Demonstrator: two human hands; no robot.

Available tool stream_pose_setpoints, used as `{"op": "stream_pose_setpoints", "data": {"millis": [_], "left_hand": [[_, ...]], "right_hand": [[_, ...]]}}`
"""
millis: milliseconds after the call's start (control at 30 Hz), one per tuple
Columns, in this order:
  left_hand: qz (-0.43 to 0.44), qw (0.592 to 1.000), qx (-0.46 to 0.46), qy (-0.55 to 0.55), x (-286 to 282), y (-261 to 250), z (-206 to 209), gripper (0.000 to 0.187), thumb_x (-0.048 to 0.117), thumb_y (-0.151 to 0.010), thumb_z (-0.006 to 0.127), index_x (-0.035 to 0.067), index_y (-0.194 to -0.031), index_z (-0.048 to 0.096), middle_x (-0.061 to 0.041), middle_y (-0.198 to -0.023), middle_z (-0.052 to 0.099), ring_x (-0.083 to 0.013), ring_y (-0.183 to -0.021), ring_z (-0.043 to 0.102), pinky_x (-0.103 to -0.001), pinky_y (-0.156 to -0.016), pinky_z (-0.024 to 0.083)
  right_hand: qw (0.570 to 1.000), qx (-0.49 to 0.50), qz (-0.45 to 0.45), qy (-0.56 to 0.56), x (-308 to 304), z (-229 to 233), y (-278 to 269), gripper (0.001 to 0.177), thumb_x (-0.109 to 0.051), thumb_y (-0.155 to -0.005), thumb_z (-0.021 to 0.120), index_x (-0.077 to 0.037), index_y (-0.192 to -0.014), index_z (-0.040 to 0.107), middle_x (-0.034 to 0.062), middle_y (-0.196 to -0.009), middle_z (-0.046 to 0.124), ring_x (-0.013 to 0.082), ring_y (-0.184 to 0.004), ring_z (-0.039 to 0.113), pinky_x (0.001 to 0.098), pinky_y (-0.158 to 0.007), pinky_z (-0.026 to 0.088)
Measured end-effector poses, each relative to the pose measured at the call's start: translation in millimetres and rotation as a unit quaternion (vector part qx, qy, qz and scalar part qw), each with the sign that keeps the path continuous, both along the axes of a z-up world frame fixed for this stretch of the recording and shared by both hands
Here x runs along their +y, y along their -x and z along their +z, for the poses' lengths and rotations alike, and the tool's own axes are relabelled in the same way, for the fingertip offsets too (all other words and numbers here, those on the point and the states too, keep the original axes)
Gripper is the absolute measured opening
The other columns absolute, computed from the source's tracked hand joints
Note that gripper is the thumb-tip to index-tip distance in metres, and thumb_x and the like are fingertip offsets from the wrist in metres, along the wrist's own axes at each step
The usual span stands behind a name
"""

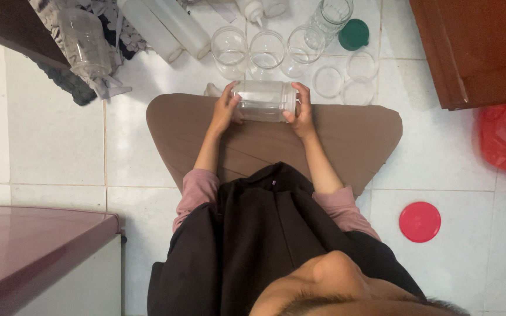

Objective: The person sits on the floor and handles multiple clear plastic jars and white plastic squeeze bottles. They pick up each item, rotate it to inspect it, and place it back down among the others. The person repeatedly picks up and puts down the same types of containers throughout the clip.

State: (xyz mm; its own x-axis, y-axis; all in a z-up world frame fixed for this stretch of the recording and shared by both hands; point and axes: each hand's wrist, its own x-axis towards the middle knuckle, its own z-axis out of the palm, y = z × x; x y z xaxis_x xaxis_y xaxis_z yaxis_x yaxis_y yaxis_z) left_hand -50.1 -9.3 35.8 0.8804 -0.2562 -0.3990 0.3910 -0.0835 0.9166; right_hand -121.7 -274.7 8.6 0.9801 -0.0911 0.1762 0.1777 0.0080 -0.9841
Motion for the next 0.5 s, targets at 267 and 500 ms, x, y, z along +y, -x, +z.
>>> {"op": "stream_pose_setpoints", "data": {"millis": [267, 500], "left_hand": [[-0.109, 0.964, -0.24, 0.019, 3, 1, -16, 0.088, 0.037, -0.097, 0.076, 0.017, -0.168, 0.027, -0.021, -0.166, 0.039, -0.0303, -0.15, 0.039, -0.044, -0.119, 0.038], [-0.112, 0.982, -0.146, 0.05, 3, 7, 7, 0.123, 0.028, -0.062, 0.096, 0.019, -0.16, 0.022, -0.016, -0.152, 0.04, -0.0313, -0.137, 0.051, -0.046, -0.11, 0.052]], "right_hand": [[0.999, 0.028, -0.006, -0.042, -5, 0, -2, 0.094, -0.049, -0.082, 0.076, -0.011, -0.157, 0.032, 0.0127, -0.149, 0.041, 0.0266, -0.136, 0.047, 0.0401, -0.116, 0.041], [0.992, 0.042, -0.022, -0.114, -9, 0, -2, 0.099, -0.053, -0.082, 0.077, -0.015, -0.162, 0.033, 0.0125, -0.166, 0.03, 0.0245, -0.154, 0.033, 0.0428, -0.124, 0.034]]}}
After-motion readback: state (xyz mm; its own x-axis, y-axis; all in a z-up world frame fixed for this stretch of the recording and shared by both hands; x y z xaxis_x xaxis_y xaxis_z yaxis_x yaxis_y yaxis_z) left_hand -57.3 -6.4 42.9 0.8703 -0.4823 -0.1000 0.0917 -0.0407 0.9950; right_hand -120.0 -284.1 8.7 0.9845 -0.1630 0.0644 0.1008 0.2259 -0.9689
